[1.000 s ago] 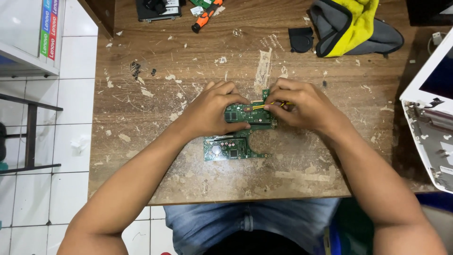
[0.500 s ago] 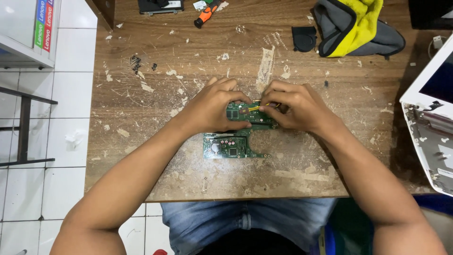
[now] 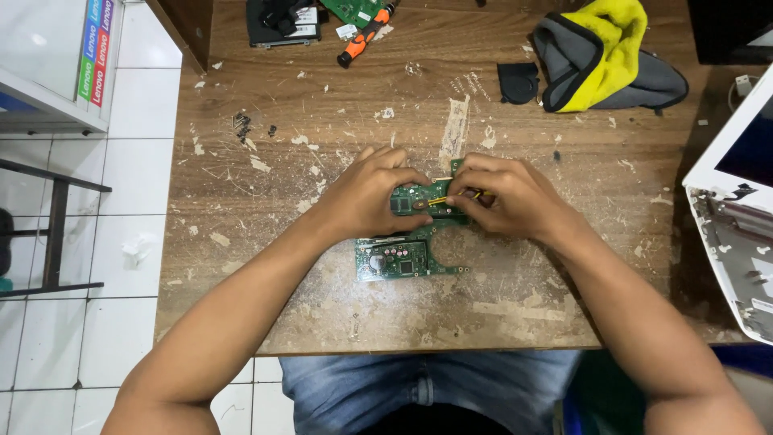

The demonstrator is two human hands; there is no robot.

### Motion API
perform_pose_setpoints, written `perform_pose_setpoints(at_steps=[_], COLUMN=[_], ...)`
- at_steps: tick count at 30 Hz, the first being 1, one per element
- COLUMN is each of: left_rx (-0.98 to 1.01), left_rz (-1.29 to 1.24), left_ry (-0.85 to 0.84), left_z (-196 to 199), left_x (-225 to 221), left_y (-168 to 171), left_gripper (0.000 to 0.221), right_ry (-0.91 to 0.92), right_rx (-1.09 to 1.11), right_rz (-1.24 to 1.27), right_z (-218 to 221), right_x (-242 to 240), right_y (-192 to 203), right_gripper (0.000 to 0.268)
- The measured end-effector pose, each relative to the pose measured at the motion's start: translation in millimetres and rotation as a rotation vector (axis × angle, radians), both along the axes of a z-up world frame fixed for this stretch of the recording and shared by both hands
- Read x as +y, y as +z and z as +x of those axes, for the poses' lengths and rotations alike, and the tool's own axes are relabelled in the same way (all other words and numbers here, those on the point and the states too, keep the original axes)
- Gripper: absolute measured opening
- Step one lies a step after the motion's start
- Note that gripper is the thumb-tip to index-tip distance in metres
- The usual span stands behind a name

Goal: Using a small screwdriver to disconnect ribbon cables and components from a laptop motherboard.

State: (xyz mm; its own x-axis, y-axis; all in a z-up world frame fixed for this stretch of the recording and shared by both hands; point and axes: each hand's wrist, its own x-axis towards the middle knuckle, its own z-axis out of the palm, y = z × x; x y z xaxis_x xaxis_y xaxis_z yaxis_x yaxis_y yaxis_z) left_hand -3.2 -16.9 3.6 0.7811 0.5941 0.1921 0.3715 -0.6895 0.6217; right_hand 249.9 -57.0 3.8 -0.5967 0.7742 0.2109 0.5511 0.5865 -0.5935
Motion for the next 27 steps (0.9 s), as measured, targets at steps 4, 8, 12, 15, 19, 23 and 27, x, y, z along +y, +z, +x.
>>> perform_pose_setpoints(at_steps=[4, 8, 12, 15, 19, 23, 27], left_rx=[0.011, -0.022, -0.035, -0.047, -0.052, -0.054, -0.066], left_rz=[-0.004, -0.009, -0.005, 0.008, -0.007, -0.016, -0.016], left_ry=[0.02, 0.013, 0.018, 0.019, 0.013, 0.019, 0.018], left_z=[-1, 0, 0, -1, -1, -2, -1], left_x=[-2, -3, -2, -1, 0, -2, -2], left_y=[2, 1, -4, -7, -7, -3, -3], left_gripper=[0.048, 0.046, 0.046, 0.047, 0.045, 0.045, 0.045], right_ry=[-0.01, -0.025, -0.026, -0.03, -0.045, -0.051, -0.066], right_rx=[-0.029, -0.054, -0.046, -0.032, -0.059, -0.054, -0.061], right_rz=[0.018, -0.08, -0.071, -0.066, -0.064, -0.032, 0.039], right_z=[-2, 8, 5, 3, 11, 3, 8], right_x=[-1, -1, -1, -2, -1, -4, -6], right_y=[10, 18, 19, 16, 23, 21, 19], right_gripper=[0.004, 0.005, 0.005, 0.006, 0.007, 0.003, 0.004])
